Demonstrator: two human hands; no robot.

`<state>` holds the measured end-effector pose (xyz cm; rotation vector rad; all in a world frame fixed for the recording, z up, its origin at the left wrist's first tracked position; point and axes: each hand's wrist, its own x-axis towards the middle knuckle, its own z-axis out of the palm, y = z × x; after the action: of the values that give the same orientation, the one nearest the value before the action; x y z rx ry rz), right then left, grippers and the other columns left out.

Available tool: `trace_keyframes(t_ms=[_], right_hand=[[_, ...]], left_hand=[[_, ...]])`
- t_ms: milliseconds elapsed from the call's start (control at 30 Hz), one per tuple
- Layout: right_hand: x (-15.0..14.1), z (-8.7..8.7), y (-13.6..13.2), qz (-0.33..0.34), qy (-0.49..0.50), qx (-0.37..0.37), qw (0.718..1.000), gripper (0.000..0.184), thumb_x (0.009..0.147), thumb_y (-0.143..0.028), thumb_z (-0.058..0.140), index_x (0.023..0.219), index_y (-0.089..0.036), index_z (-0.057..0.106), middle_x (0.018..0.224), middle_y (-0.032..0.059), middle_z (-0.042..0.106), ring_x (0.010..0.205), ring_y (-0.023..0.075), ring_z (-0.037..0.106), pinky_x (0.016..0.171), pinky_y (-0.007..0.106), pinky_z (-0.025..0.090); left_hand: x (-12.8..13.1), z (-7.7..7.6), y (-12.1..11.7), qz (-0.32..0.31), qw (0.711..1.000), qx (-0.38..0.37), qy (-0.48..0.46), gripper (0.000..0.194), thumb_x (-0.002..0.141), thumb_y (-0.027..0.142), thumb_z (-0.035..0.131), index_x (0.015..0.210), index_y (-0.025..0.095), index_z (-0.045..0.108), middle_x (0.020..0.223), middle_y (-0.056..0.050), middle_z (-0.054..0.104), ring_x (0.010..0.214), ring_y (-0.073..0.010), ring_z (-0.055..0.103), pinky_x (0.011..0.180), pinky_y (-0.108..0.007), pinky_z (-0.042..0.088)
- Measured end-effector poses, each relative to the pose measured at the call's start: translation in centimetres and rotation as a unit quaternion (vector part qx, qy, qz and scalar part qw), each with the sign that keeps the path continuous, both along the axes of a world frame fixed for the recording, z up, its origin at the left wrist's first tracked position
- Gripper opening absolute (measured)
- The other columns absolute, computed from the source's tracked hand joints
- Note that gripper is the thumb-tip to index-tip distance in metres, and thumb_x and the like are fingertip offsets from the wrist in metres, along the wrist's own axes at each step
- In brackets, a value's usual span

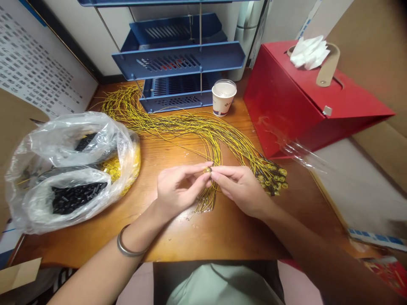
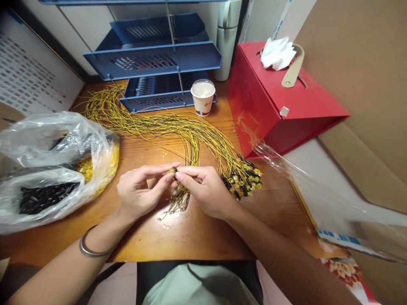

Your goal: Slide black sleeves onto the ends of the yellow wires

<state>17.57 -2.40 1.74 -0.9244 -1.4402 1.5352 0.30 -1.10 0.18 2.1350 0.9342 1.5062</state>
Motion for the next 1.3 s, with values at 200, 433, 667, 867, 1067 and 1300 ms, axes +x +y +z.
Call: trace_keyframes(t_ms=[200,433,667,867,1067,1300], right_hand=[[0.0,-0.1,-0.2,-0.010,-0.019,0.014,1.000,0.020,0.092,-0.031,0.056,0.094,-0.018,0.072,0.053,-0.0074,0.036,0.045,0.0073,0.028,0.050,0.024,0.034],[0.1,-0.7,-0.4,-0.009,-0.054,0.065,0.996,0.021,0.092,-0.025,0.056,0.107,-0.020,0.069,0.076,-0.0012,0.056,0.061,0.0097,0.045,0.070,0.027,0.045],[-0.1,-0.4,0.0,0.001,-0.065,0.142,0.988,0.023,0.094,-0.017,0.052,0.109,-0.021,0.069,0.101,0.0037,0.067,0.092,0.0126,0.060,0.083,0.026,0.046],[0.1,-0.2,-0.2,-0.011,-0.103,0.144,0.984,0.021,0.094,-0.018,0.051,0.105,-0.020,0.068,0.096,0.0037,0.066,0.088,0.0133,0.060,0.081,0.027,0.047],[0.4,-0.3,0.1,-0.036,-0.168,0.149,0.974,0.017,0.094,-0.020,0.052,0.091,-0.017,0.069,0.084,0.0039,0.062,0.077,0.0145,0.056,0.070,0.028,0.043],[0.3,-0.9,0.1,-0.064,-0.191,0.196,0.960,0.020,0.093,-0.020,0.052,0.079,-0.016,0.066,0.078,0.0024,0.056,0.068,0.0122,0.050,0.063,0.028,0.037]], left_hand=[[-0.1,-0.4,0.1,-0.013,0.999,0.032,-0.018,0.022,0.076,0.007,0.075,0.096,0.012,0.068,0.097,-0.009,0.077,0.080,-0.0145,0.075,0.068,-0.017,0.061],[-0.3,-0.5,0.2,-0.028,0.999,0.027,-0.018,0.036,0.073,0.012,0.079,0.107,0.015,0.068,0.103,-0.009,0.076,0.075,-0.0126,0.074,0.070,-0.018,0.061],[-0.3,-0.2,0.1,-0.024,0.999,0.021,-0.011,0.032,0.073,0.019,0.080,0.103,0.015,0.069,0.100,-0.009,0.077,0.070,-0.0113,0.073,0.066,-0.017,0.059],[-0.2,-0.2,0.2,-0.046,0.997,-0.057,-0.022,0.029,0.076,0.020,0.078,0.103,0.017,0.071,0.108,-0.010,0.074,0.064,-0.0108,0.071,0.060,-0.019,0.060],[-0.1,-0.4,0.5,-0.081,0.991,-0.099,-0.032,0.026,0.079,0.014,0.073,0.105,0.018,0.074,0.111,-0.009,0.073,0.100,-0.0208,0.072,0.089,-0.032,0.060],[-0.3,-0.6,0.5,-0.098,0.990,-0.097,-0.037,0.031,0.075,0.009,0.075,0.104,0.019,0.075,0.110,-0.007,0.074,0.096,-0.0188,0.073,0.090,-0.028,0.060]])
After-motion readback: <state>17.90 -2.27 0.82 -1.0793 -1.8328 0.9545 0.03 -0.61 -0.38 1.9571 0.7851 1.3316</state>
